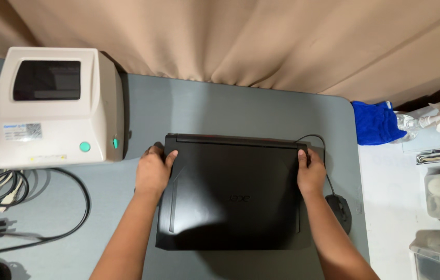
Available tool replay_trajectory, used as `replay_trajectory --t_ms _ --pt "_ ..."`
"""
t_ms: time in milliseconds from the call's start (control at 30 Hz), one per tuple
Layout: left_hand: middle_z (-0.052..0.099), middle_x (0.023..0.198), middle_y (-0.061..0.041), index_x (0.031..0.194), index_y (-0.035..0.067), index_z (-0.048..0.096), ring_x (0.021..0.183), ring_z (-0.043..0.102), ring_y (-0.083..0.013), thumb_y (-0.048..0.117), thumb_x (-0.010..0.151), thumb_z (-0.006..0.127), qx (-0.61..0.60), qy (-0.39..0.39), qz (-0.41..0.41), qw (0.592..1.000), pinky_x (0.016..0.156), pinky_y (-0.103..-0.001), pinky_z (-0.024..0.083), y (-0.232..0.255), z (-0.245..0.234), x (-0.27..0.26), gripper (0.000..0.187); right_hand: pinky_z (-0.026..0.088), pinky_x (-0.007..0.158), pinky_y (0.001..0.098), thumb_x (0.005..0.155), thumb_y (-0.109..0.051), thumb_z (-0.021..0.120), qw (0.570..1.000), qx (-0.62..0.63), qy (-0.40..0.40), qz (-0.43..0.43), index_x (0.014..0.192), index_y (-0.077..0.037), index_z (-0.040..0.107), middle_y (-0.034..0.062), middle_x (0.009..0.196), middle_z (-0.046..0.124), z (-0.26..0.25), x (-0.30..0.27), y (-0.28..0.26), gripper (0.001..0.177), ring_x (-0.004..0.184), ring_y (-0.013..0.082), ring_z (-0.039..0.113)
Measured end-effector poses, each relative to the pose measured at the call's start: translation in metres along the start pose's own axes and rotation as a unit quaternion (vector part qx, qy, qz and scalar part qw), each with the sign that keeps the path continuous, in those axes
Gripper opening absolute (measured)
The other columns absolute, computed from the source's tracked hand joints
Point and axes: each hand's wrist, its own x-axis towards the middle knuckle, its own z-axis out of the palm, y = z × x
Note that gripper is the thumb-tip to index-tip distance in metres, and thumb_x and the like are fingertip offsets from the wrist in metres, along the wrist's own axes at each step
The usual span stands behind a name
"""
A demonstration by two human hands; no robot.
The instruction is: The person wipes the interior of a label printer with a sponge, loads a paper roll, closes the printer cover, and arranges a laptop, mouse, and power cables on the desk. They plug a cable into the laptop and handle a power adapter and cords.
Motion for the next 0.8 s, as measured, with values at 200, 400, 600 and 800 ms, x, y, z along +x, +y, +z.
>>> replay_trajectory --t_ms 200,400,600,800 --pt "0.050 0.138 -0.020 0.138 0.008 0.050 0.124 0.047 -0.0403 0.041 0.091 0.070 0.006 0.036 0.047 0.998 0.102 -0.048 0.044 0.012 -0.012 -0.026 0.060 0.039 0.106 0.0519 0.101 -0.027 0.063 0.983 -0.118 0.021 -0.137 0.148 -0.006 0.051 0.0208 0.141 0.052 -0.008 -0.021 -0.029 0.053 0.129 0.0410 0.048" --pt "0.053 0.137 -0.014 0.139 0.011 0.052 0.125 0.050 -0.0372 0.025 0.094 0.065 -0.022 0.108 0.175 0.978 0.104 -0.047 0.043 0.003 -0.049 -0.103 0.049 0.030 0.114 0.0536 0.092 -0.022 0.068 0.932 -0.146 -0.014 -0.331 0.146 -0.012 0.052 0.0169 0.146 0.046 -0.019 -0.085 -0.089 0.058 0.135 0.0378 0.044" --pt "0.057 0.131 -0.012 0.134 0.009 0.057 0.121 0.053 -0.0355 0.015 0.090 0.067 -0.011 0.223 0.208 0.952 0.103 -0.048 0.042 -0.060 -0.091 -0.181 0.045 0.037 0.110 0.0491 0.091 -0.016 0.067 0.894 -0.053 -0.170 -0.412 0.142 -0.016 0.055 0.0143 0.149 0.044 -0.010 -0.168 -0.137 0.053 0.130 0.0361 0.049" --pt "0.059 0.128 -0.009 0.126 0.011 0.063 0.124 0.053 -0.0326 0.011 0.089 0.066 0.034 0.327 0.157 0.931 0.105 -0.049 0.038 -0.161 -0.141 -0.211 0.038 0.046 0.103 0.0459 0.092 -0.011 0.064 0.848 0.023 -0.282 -0.448 0.134 -0.015 0.060 0.0133 0.148 0.044 0.020 -0.255 -0.185 0.042 0.129 0.0336 0.054"
